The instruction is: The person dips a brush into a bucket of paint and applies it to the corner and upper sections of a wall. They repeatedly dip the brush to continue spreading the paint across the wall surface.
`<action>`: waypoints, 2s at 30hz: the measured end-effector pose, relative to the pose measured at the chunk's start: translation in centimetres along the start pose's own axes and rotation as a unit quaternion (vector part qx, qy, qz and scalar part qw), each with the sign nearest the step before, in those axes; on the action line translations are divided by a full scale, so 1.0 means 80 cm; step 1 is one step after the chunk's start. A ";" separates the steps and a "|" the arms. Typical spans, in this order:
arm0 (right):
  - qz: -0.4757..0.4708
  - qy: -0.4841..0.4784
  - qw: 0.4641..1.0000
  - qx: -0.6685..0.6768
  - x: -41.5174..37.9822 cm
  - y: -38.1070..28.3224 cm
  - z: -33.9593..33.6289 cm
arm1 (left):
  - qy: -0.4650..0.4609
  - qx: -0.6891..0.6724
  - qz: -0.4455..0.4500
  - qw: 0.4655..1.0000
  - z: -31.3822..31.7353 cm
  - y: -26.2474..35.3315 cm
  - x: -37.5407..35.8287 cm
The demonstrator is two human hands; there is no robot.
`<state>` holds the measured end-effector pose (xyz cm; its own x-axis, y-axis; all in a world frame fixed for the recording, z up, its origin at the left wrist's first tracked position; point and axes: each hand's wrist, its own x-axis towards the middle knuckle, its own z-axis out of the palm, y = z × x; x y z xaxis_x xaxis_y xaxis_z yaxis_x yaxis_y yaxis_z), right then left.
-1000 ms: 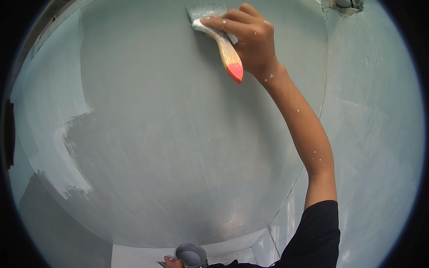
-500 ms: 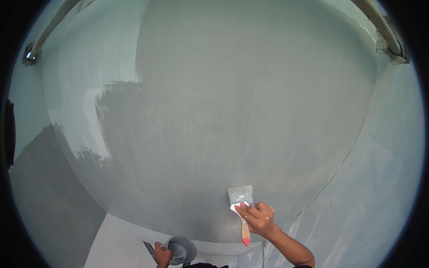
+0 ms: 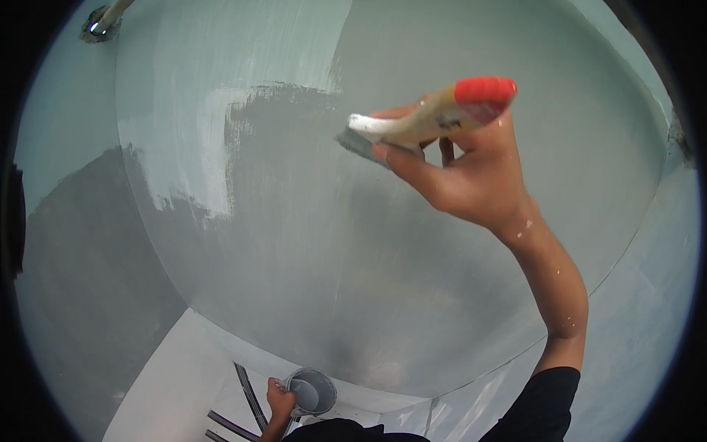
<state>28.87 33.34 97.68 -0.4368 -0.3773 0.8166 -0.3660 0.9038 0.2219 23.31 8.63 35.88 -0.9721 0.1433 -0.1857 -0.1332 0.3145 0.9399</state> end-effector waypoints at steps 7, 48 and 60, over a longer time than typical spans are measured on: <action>-0.050 -0.080 0.981 -0.167 0.174 0.080 0.038 | 0.091 0.014 0.011 0.996 0.011 -0.043 -0.008; -0.309 -0.072 0.881 -0.352 0.094 0.019 0.134 | 0.106 -0.005 0.000 0.994 -0.035 -0.069 0.034; -0.136 0.084 0.945 -0.284 0.224 0.053 0.020 | 0.127 -0.041 0.034 0.990 -0.051 -0.036 0.027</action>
<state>18.14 30.10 112.43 -0.2366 -0.6177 0.7500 0.0745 0.7581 0.6479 20.83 4.21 33.95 -0.9952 -0.0825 -0.0528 -0.0707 0.2331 0.9699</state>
